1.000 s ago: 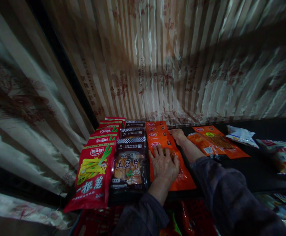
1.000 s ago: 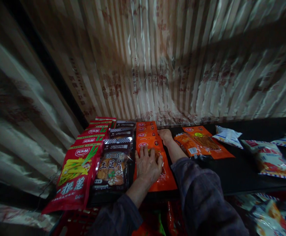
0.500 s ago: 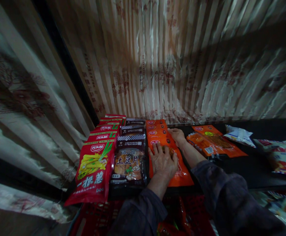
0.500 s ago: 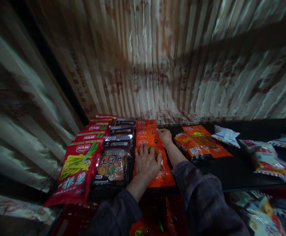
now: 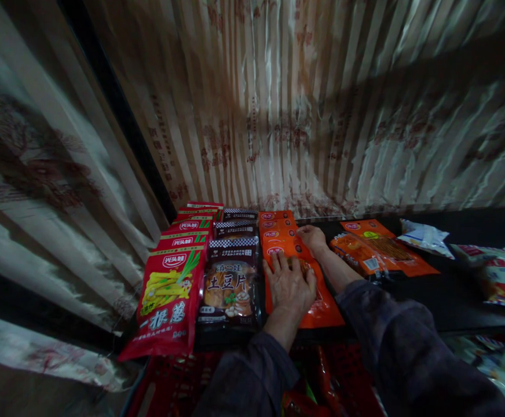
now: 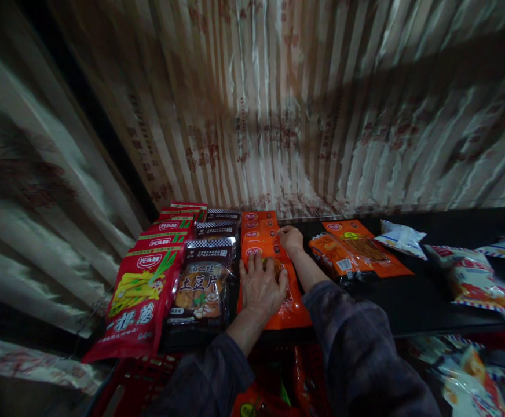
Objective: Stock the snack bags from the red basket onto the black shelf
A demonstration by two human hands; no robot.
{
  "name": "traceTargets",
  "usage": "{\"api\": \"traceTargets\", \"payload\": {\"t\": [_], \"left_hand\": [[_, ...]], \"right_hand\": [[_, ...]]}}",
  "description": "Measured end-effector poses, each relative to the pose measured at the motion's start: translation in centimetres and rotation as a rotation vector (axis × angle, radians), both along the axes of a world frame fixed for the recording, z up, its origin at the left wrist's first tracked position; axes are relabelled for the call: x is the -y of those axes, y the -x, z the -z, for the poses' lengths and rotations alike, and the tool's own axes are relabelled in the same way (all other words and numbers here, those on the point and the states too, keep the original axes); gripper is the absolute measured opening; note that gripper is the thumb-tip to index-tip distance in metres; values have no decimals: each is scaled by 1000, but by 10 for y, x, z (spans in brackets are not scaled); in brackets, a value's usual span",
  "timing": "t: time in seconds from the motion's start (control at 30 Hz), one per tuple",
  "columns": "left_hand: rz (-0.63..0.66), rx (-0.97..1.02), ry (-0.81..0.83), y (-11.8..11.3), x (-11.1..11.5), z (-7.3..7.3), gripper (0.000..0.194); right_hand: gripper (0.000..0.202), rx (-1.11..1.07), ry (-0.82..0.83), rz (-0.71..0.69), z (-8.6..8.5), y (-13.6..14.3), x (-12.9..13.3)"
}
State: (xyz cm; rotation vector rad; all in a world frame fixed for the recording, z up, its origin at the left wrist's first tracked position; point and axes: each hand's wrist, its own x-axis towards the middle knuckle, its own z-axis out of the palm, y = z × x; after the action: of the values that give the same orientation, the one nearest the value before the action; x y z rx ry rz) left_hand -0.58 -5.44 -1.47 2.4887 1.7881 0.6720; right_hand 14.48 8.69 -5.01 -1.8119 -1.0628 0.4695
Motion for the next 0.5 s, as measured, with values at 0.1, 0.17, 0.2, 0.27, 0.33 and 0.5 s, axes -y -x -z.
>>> {"api": "traceTargets", "payload": {"t": [0.1,0.17,0.2,0.27,0.33,0.5], "left_hand": [[-5,2,6,0,1,-1,53],[-11,4,10,0,1,-2,54],[-13,5,9,0,1,-2,53],[-14,8,4,0,1,-2,52],[-13,12,-3,0,1,-2,51],[-13,33,-24,1,1,-1,51]], "right_hand": [[6,24,1,6,-5,2,5],[9,37,-2,-6,-8,4,10],[10,42,-2,-16,-9,5,13],[8,51,5,-34,-11,7,20],[4,58,17,-44,-13,7,27],[6,60,30,-27,-13,4,35]]}}
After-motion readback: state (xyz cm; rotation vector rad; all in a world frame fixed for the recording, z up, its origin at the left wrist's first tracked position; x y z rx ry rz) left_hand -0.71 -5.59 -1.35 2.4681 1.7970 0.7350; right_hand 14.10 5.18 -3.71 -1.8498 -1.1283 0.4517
